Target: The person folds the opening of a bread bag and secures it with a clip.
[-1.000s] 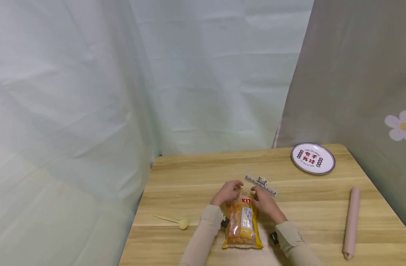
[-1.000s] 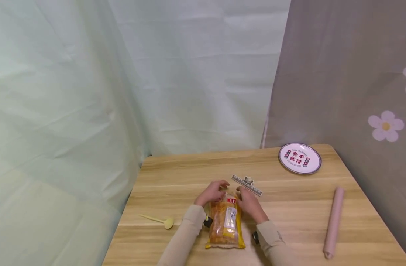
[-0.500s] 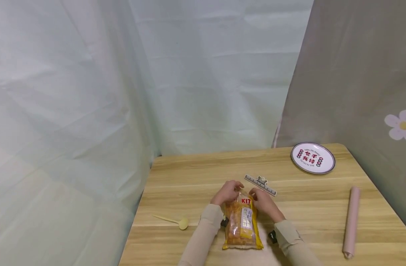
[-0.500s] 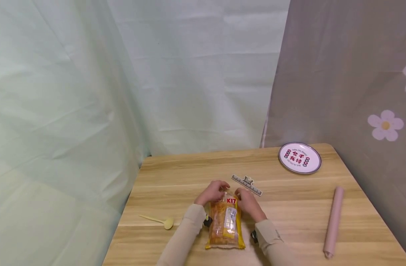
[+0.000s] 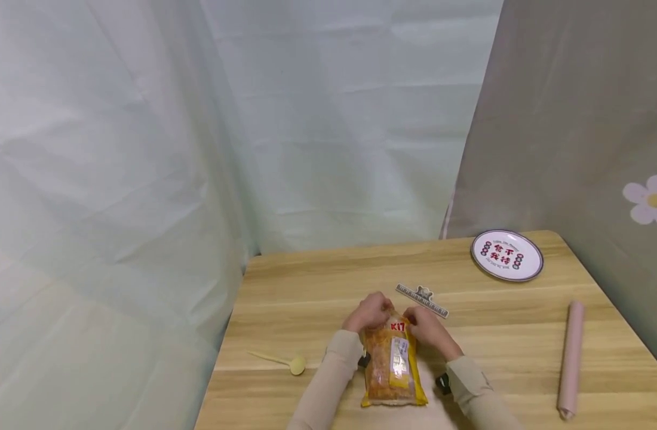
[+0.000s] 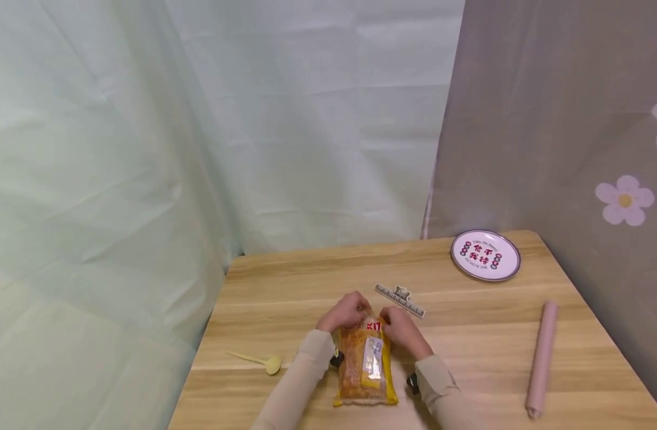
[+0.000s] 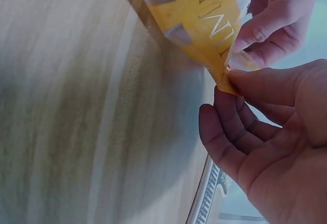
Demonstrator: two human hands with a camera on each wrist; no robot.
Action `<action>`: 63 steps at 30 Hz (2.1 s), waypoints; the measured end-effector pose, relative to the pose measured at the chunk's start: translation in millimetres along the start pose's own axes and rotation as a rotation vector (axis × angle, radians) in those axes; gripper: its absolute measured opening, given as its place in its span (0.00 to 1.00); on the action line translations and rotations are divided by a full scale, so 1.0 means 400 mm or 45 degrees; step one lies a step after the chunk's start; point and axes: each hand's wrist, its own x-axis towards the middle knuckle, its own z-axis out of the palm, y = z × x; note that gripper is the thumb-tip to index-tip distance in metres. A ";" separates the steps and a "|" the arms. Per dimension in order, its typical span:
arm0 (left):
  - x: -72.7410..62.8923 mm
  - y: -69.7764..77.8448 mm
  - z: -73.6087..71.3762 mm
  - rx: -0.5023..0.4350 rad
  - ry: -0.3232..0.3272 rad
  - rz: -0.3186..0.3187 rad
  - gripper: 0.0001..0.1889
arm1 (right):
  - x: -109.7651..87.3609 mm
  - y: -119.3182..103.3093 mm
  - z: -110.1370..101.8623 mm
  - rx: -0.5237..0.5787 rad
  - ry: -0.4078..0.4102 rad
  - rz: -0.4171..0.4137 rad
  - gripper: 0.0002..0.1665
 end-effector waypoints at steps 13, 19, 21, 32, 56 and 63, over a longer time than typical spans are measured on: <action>-0.007 -0.003 -0.028 0.028 -0.004 0.131 0.04 | 0.000 -0.013 -0.019 0.074 0.063 -0.061 0.08; 0.000 -0.017 -0.026 0.012 -0.004 0.201 0.05 | -0.004 -0.008 -0.020 0.023 0.085 -0.110 0.10; -0.003 -0.021 -0.025 -0.018 -0.010 0.201 0.06 | -0.006 -0.004 -0.020 0.005 0.089 -0.156 0.09; -0.018 -0.020 -0.045 -0.249 -0.010 0.179 0.08 | -0.010 0.003 -0.028 -0.066 0.108 -0.408 0.15; -0.035 0.005 -0.048 -0.211 0.032 0.160 0.14 | -0.020 -0.009 -0.043 0.102 0.019 -0.310 0.11; -0.034 0.008 -0.048 -0.201 0.043 0.182 0.13 | -0.017 -0.015 -0.050 0.093 0.015 -0.241 0.06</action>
